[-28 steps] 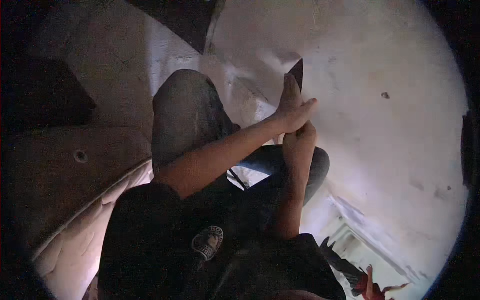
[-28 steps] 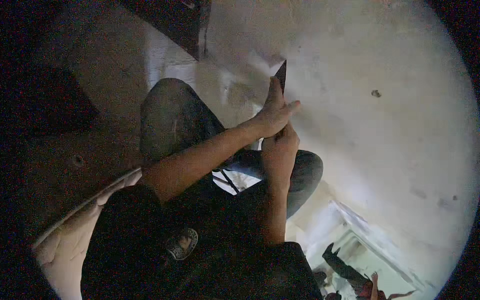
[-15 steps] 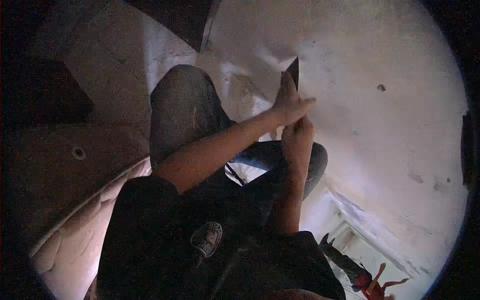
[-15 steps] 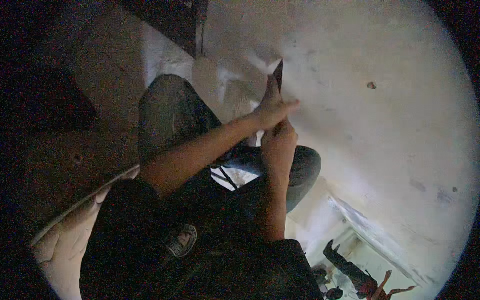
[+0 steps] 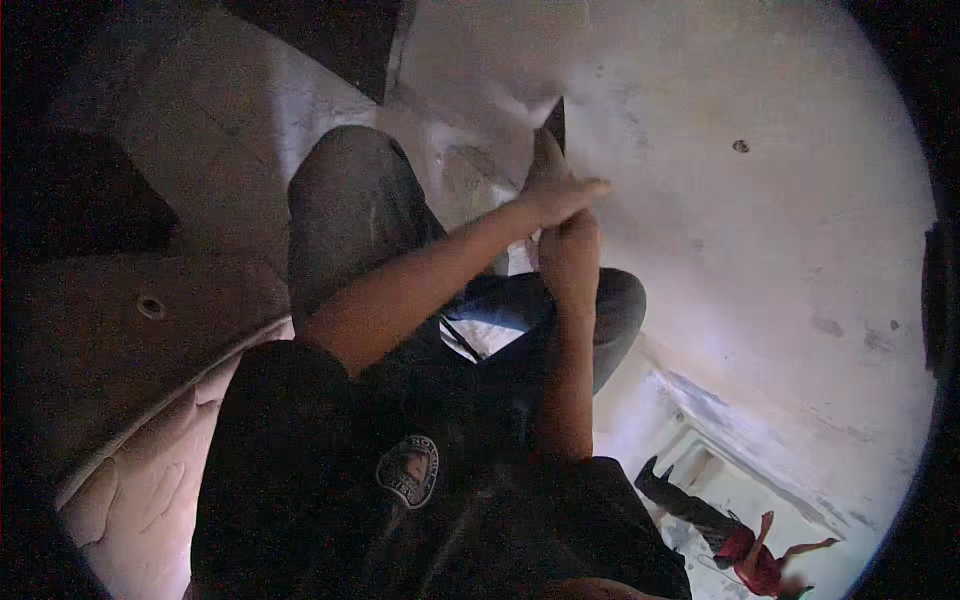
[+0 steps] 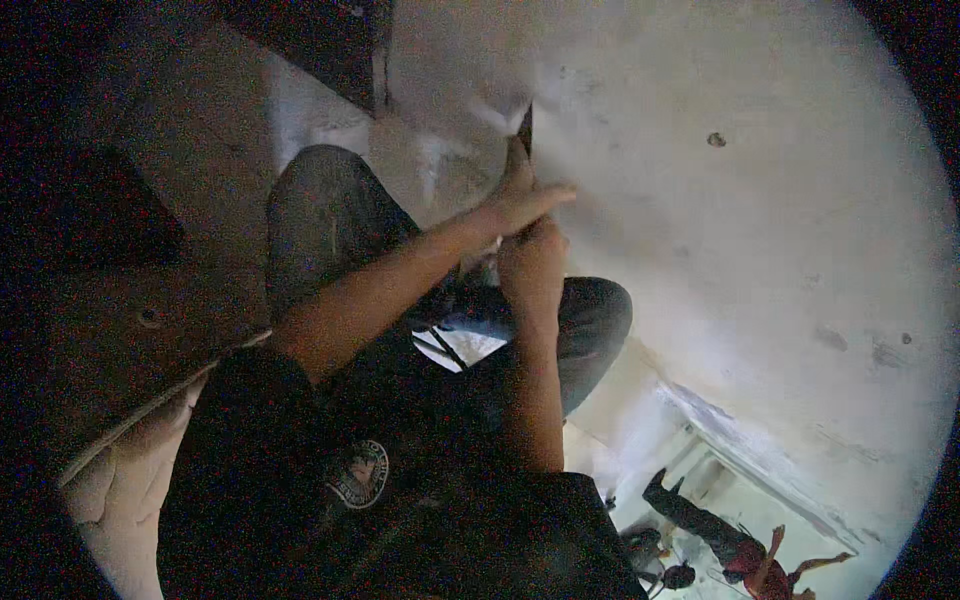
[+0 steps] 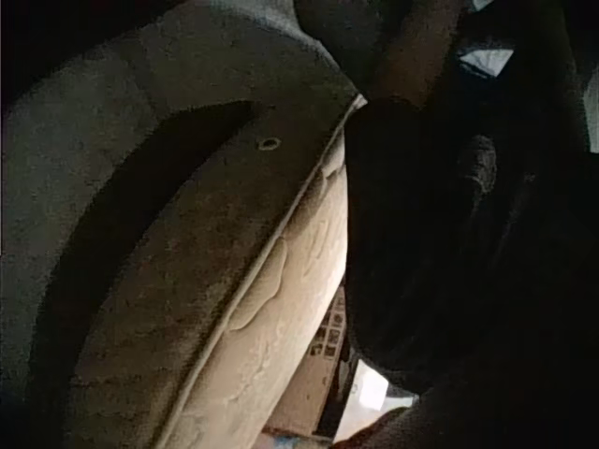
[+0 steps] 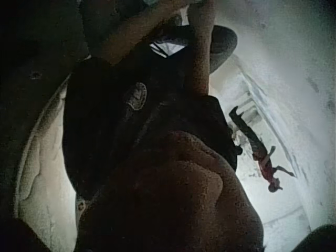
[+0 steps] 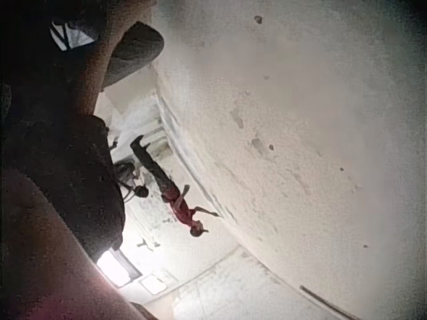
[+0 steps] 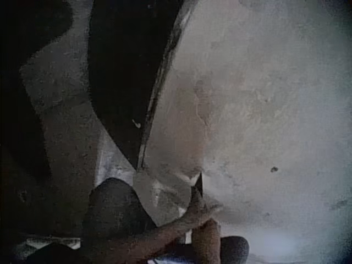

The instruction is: The person scrapes and smooths a section of the ceiling with a putty knife.

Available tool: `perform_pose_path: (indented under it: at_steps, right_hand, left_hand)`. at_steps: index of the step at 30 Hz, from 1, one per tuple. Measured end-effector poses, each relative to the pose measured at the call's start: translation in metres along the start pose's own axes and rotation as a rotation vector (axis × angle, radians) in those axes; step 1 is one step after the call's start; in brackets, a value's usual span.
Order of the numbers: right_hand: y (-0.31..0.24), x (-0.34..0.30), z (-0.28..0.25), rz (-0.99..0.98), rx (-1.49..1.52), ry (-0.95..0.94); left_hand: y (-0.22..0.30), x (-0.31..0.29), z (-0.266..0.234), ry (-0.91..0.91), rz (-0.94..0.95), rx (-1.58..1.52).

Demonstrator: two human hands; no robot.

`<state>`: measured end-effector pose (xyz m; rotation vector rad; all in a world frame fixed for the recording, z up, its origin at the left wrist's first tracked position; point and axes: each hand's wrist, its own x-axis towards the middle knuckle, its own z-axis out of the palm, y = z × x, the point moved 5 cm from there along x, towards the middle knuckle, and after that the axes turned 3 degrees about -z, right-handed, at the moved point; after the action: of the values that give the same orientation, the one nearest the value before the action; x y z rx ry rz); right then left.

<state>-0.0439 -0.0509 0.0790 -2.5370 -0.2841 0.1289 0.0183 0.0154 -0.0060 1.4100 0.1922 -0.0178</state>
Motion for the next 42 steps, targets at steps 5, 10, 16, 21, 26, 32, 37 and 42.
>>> perform_pose_path:
  at_steps: [5,10,16,21,26,32,37,42]
  right_hand:
    - [0.006,0.003,0.011,-0.016,0.012,-0.123]
    - [0.015,0.007,0.008,-0.079,0.013,-0.045]
    - [0.023,0.001,0.013,-0.022,0.145,0.019]
    - [0.004,-0.014,0.017,-0.062,0.355,-0.078]
    - [-0.017,-0.012,0.001,-0.078,0.154,-0.110]
    - [-0.025,-0.006,-0.012,-0.119,-0.071,-0.022]
    - [-0.024,0.004,-0.010,-0.129,-0.010,-0.024]
    - [-0.023,0.011,-0.014,-0.088,-0.171,-0.072]
  left_hand:
    - [-0.002,-0.008,0.002,0.130,-0.102,0.068]
    - [0.004,-0.002,0.006,0.078,0.018,0.129]
    - [0.001,0.009,-0.002,0.007,-0.189,-0.032]
    - [-0.011,-0.007,-0.010,0.057,-0.529,-0.462]
    - [-0.020,0.004,-0.003,0.020,-0.584,-0.842]
    - [-0.025,0.015,-0.002,0.038,-0.678,-0.763]
    - [-0.023,0.007,0.004,-0.004,-0.700,-0.728]
    - [-0.036,0.007,0.021,-0.042,-0.722,-0.627]
